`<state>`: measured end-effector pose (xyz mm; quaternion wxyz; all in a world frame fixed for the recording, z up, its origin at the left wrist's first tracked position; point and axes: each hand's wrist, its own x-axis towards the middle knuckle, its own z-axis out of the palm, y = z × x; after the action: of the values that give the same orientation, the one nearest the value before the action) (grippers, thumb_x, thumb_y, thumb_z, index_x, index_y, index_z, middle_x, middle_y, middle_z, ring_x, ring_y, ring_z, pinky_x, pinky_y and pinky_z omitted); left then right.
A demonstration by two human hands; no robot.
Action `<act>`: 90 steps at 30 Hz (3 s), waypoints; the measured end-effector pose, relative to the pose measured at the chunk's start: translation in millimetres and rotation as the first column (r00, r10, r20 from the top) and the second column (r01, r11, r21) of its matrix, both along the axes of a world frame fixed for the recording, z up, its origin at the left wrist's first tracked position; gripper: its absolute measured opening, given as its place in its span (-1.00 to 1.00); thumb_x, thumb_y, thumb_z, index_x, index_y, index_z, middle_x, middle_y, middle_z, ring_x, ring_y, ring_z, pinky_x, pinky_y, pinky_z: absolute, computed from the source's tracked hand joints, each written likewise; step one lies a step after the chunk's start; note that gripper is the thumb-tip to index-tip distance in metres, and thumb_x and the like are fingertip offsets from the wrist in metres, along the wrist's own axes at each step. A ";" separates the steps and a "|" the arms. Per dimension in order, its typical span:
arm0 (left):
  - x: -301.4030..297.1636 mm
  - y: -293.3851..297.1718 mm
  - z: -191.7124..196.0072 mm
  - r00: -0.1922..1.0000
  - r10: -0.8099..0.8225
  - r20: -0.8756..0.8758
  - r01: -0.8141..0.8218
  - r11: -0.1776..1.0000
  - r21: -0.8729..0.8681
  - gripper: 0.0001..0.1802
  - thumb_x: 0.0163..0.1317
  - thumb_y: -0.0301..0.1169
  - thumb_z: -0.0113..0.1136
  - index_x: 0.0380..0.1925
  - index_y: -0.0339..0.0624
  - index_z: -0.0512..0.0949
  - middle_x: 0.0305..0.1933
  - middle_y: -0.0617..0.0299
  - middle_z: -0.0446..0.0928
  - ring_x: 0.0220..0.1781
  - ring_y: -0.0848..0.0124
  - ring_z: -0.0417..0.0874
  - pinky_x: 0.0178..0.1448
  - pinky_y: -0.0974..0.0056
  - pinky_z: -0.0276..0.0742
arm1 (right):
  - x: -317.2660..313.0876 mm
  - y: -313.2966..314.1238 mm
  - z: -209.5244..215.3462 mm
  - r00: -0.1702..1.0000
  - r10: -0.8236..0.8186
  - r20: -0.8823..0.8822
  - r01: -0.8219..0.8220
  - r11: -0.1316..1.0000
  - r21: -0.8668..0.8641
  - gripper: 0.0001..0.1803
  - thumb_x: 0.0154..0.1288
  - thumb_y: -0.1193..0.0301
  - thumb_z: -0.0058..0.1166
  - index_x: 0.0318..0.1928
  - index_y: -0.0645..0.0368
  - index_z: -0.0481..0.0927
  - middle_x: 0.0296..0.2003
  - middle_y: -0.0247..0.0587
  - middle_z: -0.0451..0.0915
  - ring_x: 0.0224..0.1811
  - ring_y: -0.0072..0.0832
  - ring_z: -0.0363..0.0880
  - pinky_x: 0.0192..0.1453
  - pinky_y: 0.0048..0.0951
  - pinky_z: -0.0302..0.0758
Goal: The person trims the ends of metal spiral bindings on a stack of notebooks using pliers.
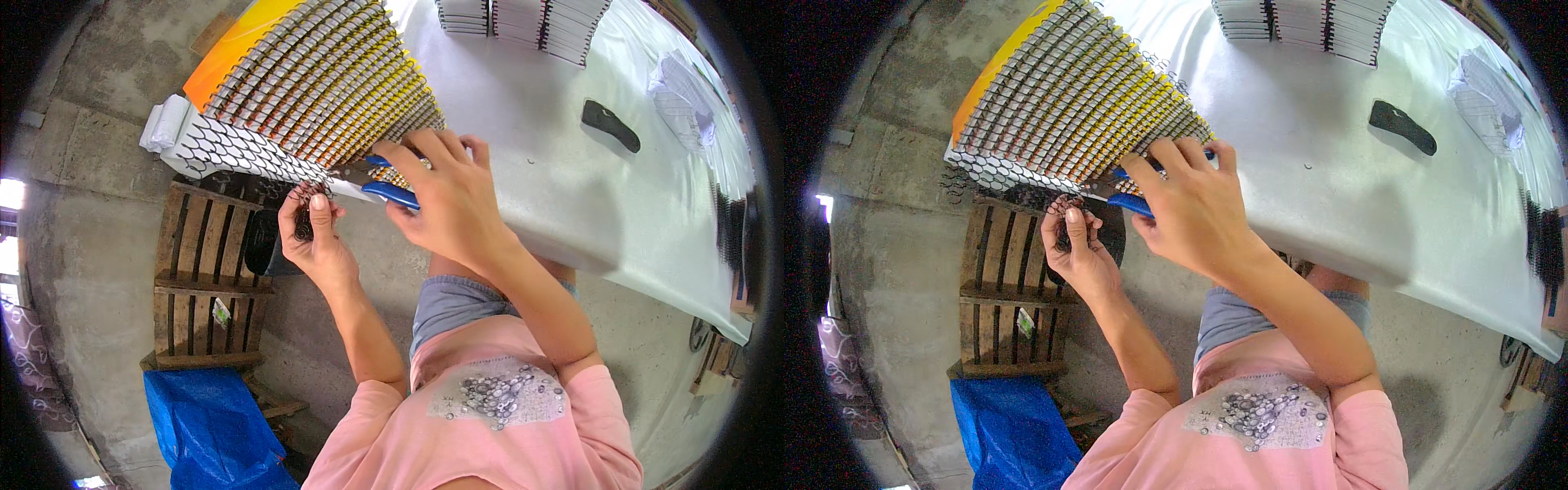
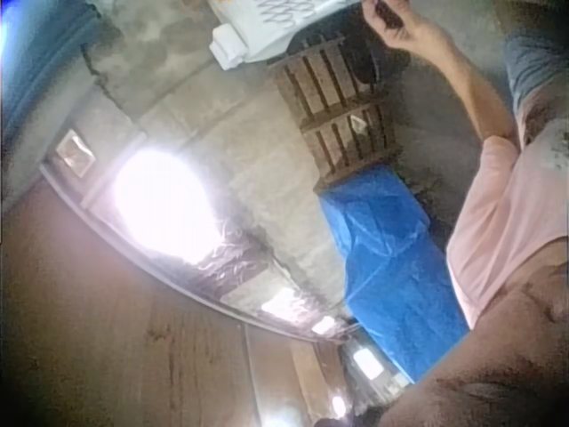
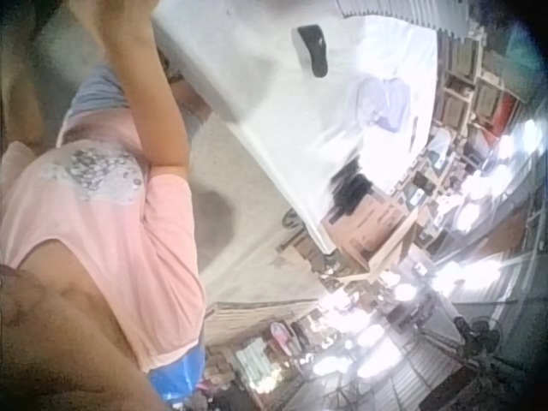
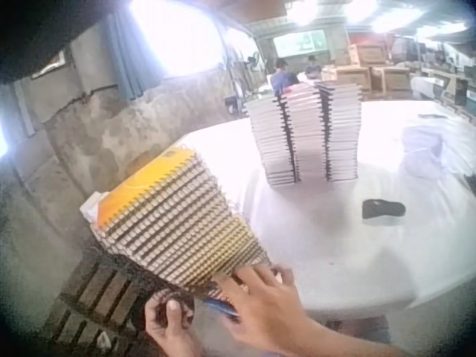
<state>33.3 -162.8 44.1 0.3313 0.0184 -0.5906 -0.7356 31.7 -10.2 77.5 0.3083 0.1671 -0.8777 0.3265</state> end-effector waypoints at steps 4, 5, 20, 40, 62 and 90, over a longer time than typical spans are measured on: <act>2.0 0.5 1.5 0.999 0.048 0.003 -0.048 0.997 -0.055 -0.78 0.21 -0.45 0.19 -0.15 -0.26 0.48 -0.28 0.24 0.52 -0.39 0.55 0.50 -0.32 0.44 0.50 | 0.3 -3.1 0.6 0.999 0.011 0.040 -0.012 1.000 0.016 -0.53 -0.17 0.32 0.26 -0.12 -0.03 0.53 -0.30 -0.28 0.47 -0.19 -0.32 0.48 -0.12 -0.15 0.31; 2.1 -0.3 0.8 0.999 0.047 0.002 -0.047 0.997 -0.054 -0.78 0.21 -0.45 0.19 -0.15 -0.26 0.48 -0.28 0.24 0.52 -0.39 0.55 0.50 -0.32 0.44 0.50 | 0.4 -2.8 1.0 0.996 0.044 0.072 -0.043 0.999 -0.019 -0.57 -0.16 0.32 0.25 -0.15 -0.01 0.54 -0.33 -0.26 0.49 -0.24 -0.30 0.52 -0.18 -0.16 0.37; 18.8 25.4 3.6 0.923 0.356 -0.148 -0.383 0.891 -0.243 -0.77 0.29 -0.45 0.07 -0.09 -0.30 0.43 -0.23 0.15 0.48 -0.40 0.50 0.46 -0.28 0.41 0.48 | 2.6 30.5 -1.1 0.989 0.125 0.081 -0.114 0.985 -0.131 -0.60 -0.15 0.47 0.22 -0.17 -0.05 0.54 -0.14 -0.28 0.48 -0.02 -0.33 0.47 -0.01 -0.27 0.27; 10.4 156.1 32.1 0.826 -0.550 0.126 0.563 0.817 -0.123 -0.81 0.19 -0.50 0.15 -0.20 -0.30 0.45 -0.33 0.23 0.47 -0.42 0.48 0.48 -0.38 0.38 0.48 | 1.9 443.0 -33.6 0.400 -0.903 0.156 0.808 0.428 0.404 -0.63 0.07 0.57 -0.03 -0.06 -0.03 0.38 -0.19 -0.22 0.58 -0.09 -0.17 0.55 -0.13 -0.01 0.39; -77.0 463.5 107.8 0.296 -0.933 0.205 0.944 0.252 -0.214 -0.74 0.09 -0.45 0.23 -0.24 -0.39 0.53 -0.39 0.10 0.57 -0.40 0.44 0.62 -0.28 0.41 0.58 | 56.5 355.1 -31.2 0.728 -0.677 -0.105 0.594 0.547 0.589 -0.61 -0.05 0.58 0.03 -0.14 -0.03 0.44 -0.33 -0.34 0.40 -0.14 -0.36 0.41 -0.07 -0.12 0.24; 12.3 14.4 22.7 0.981 0.191 -0.034 -0.194 0.954 -0.227 -0.60 0.20 -0.32 0.18 -0.01 -0.23 0.38 -0.09 0.20 0.47 -0.20 0.47 0.49 -0.15 0.39 0.42 | 31.9 57.7 9.8 0.981 0.164 0.105 -0.163 0.987 -0.018 -0.42 -0.24 0.49 0.26 -0.05 0.00 0.48 -0.20 -0.26 0.48 -0.11 -0.24 0.42 0.03 -0.22 0.28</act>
<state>45.6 -148.3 66.8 0.4046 0.0332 -0.6650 -0.6269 63.6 47.5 87.3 0.2341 0.2194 -0.8747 0.3632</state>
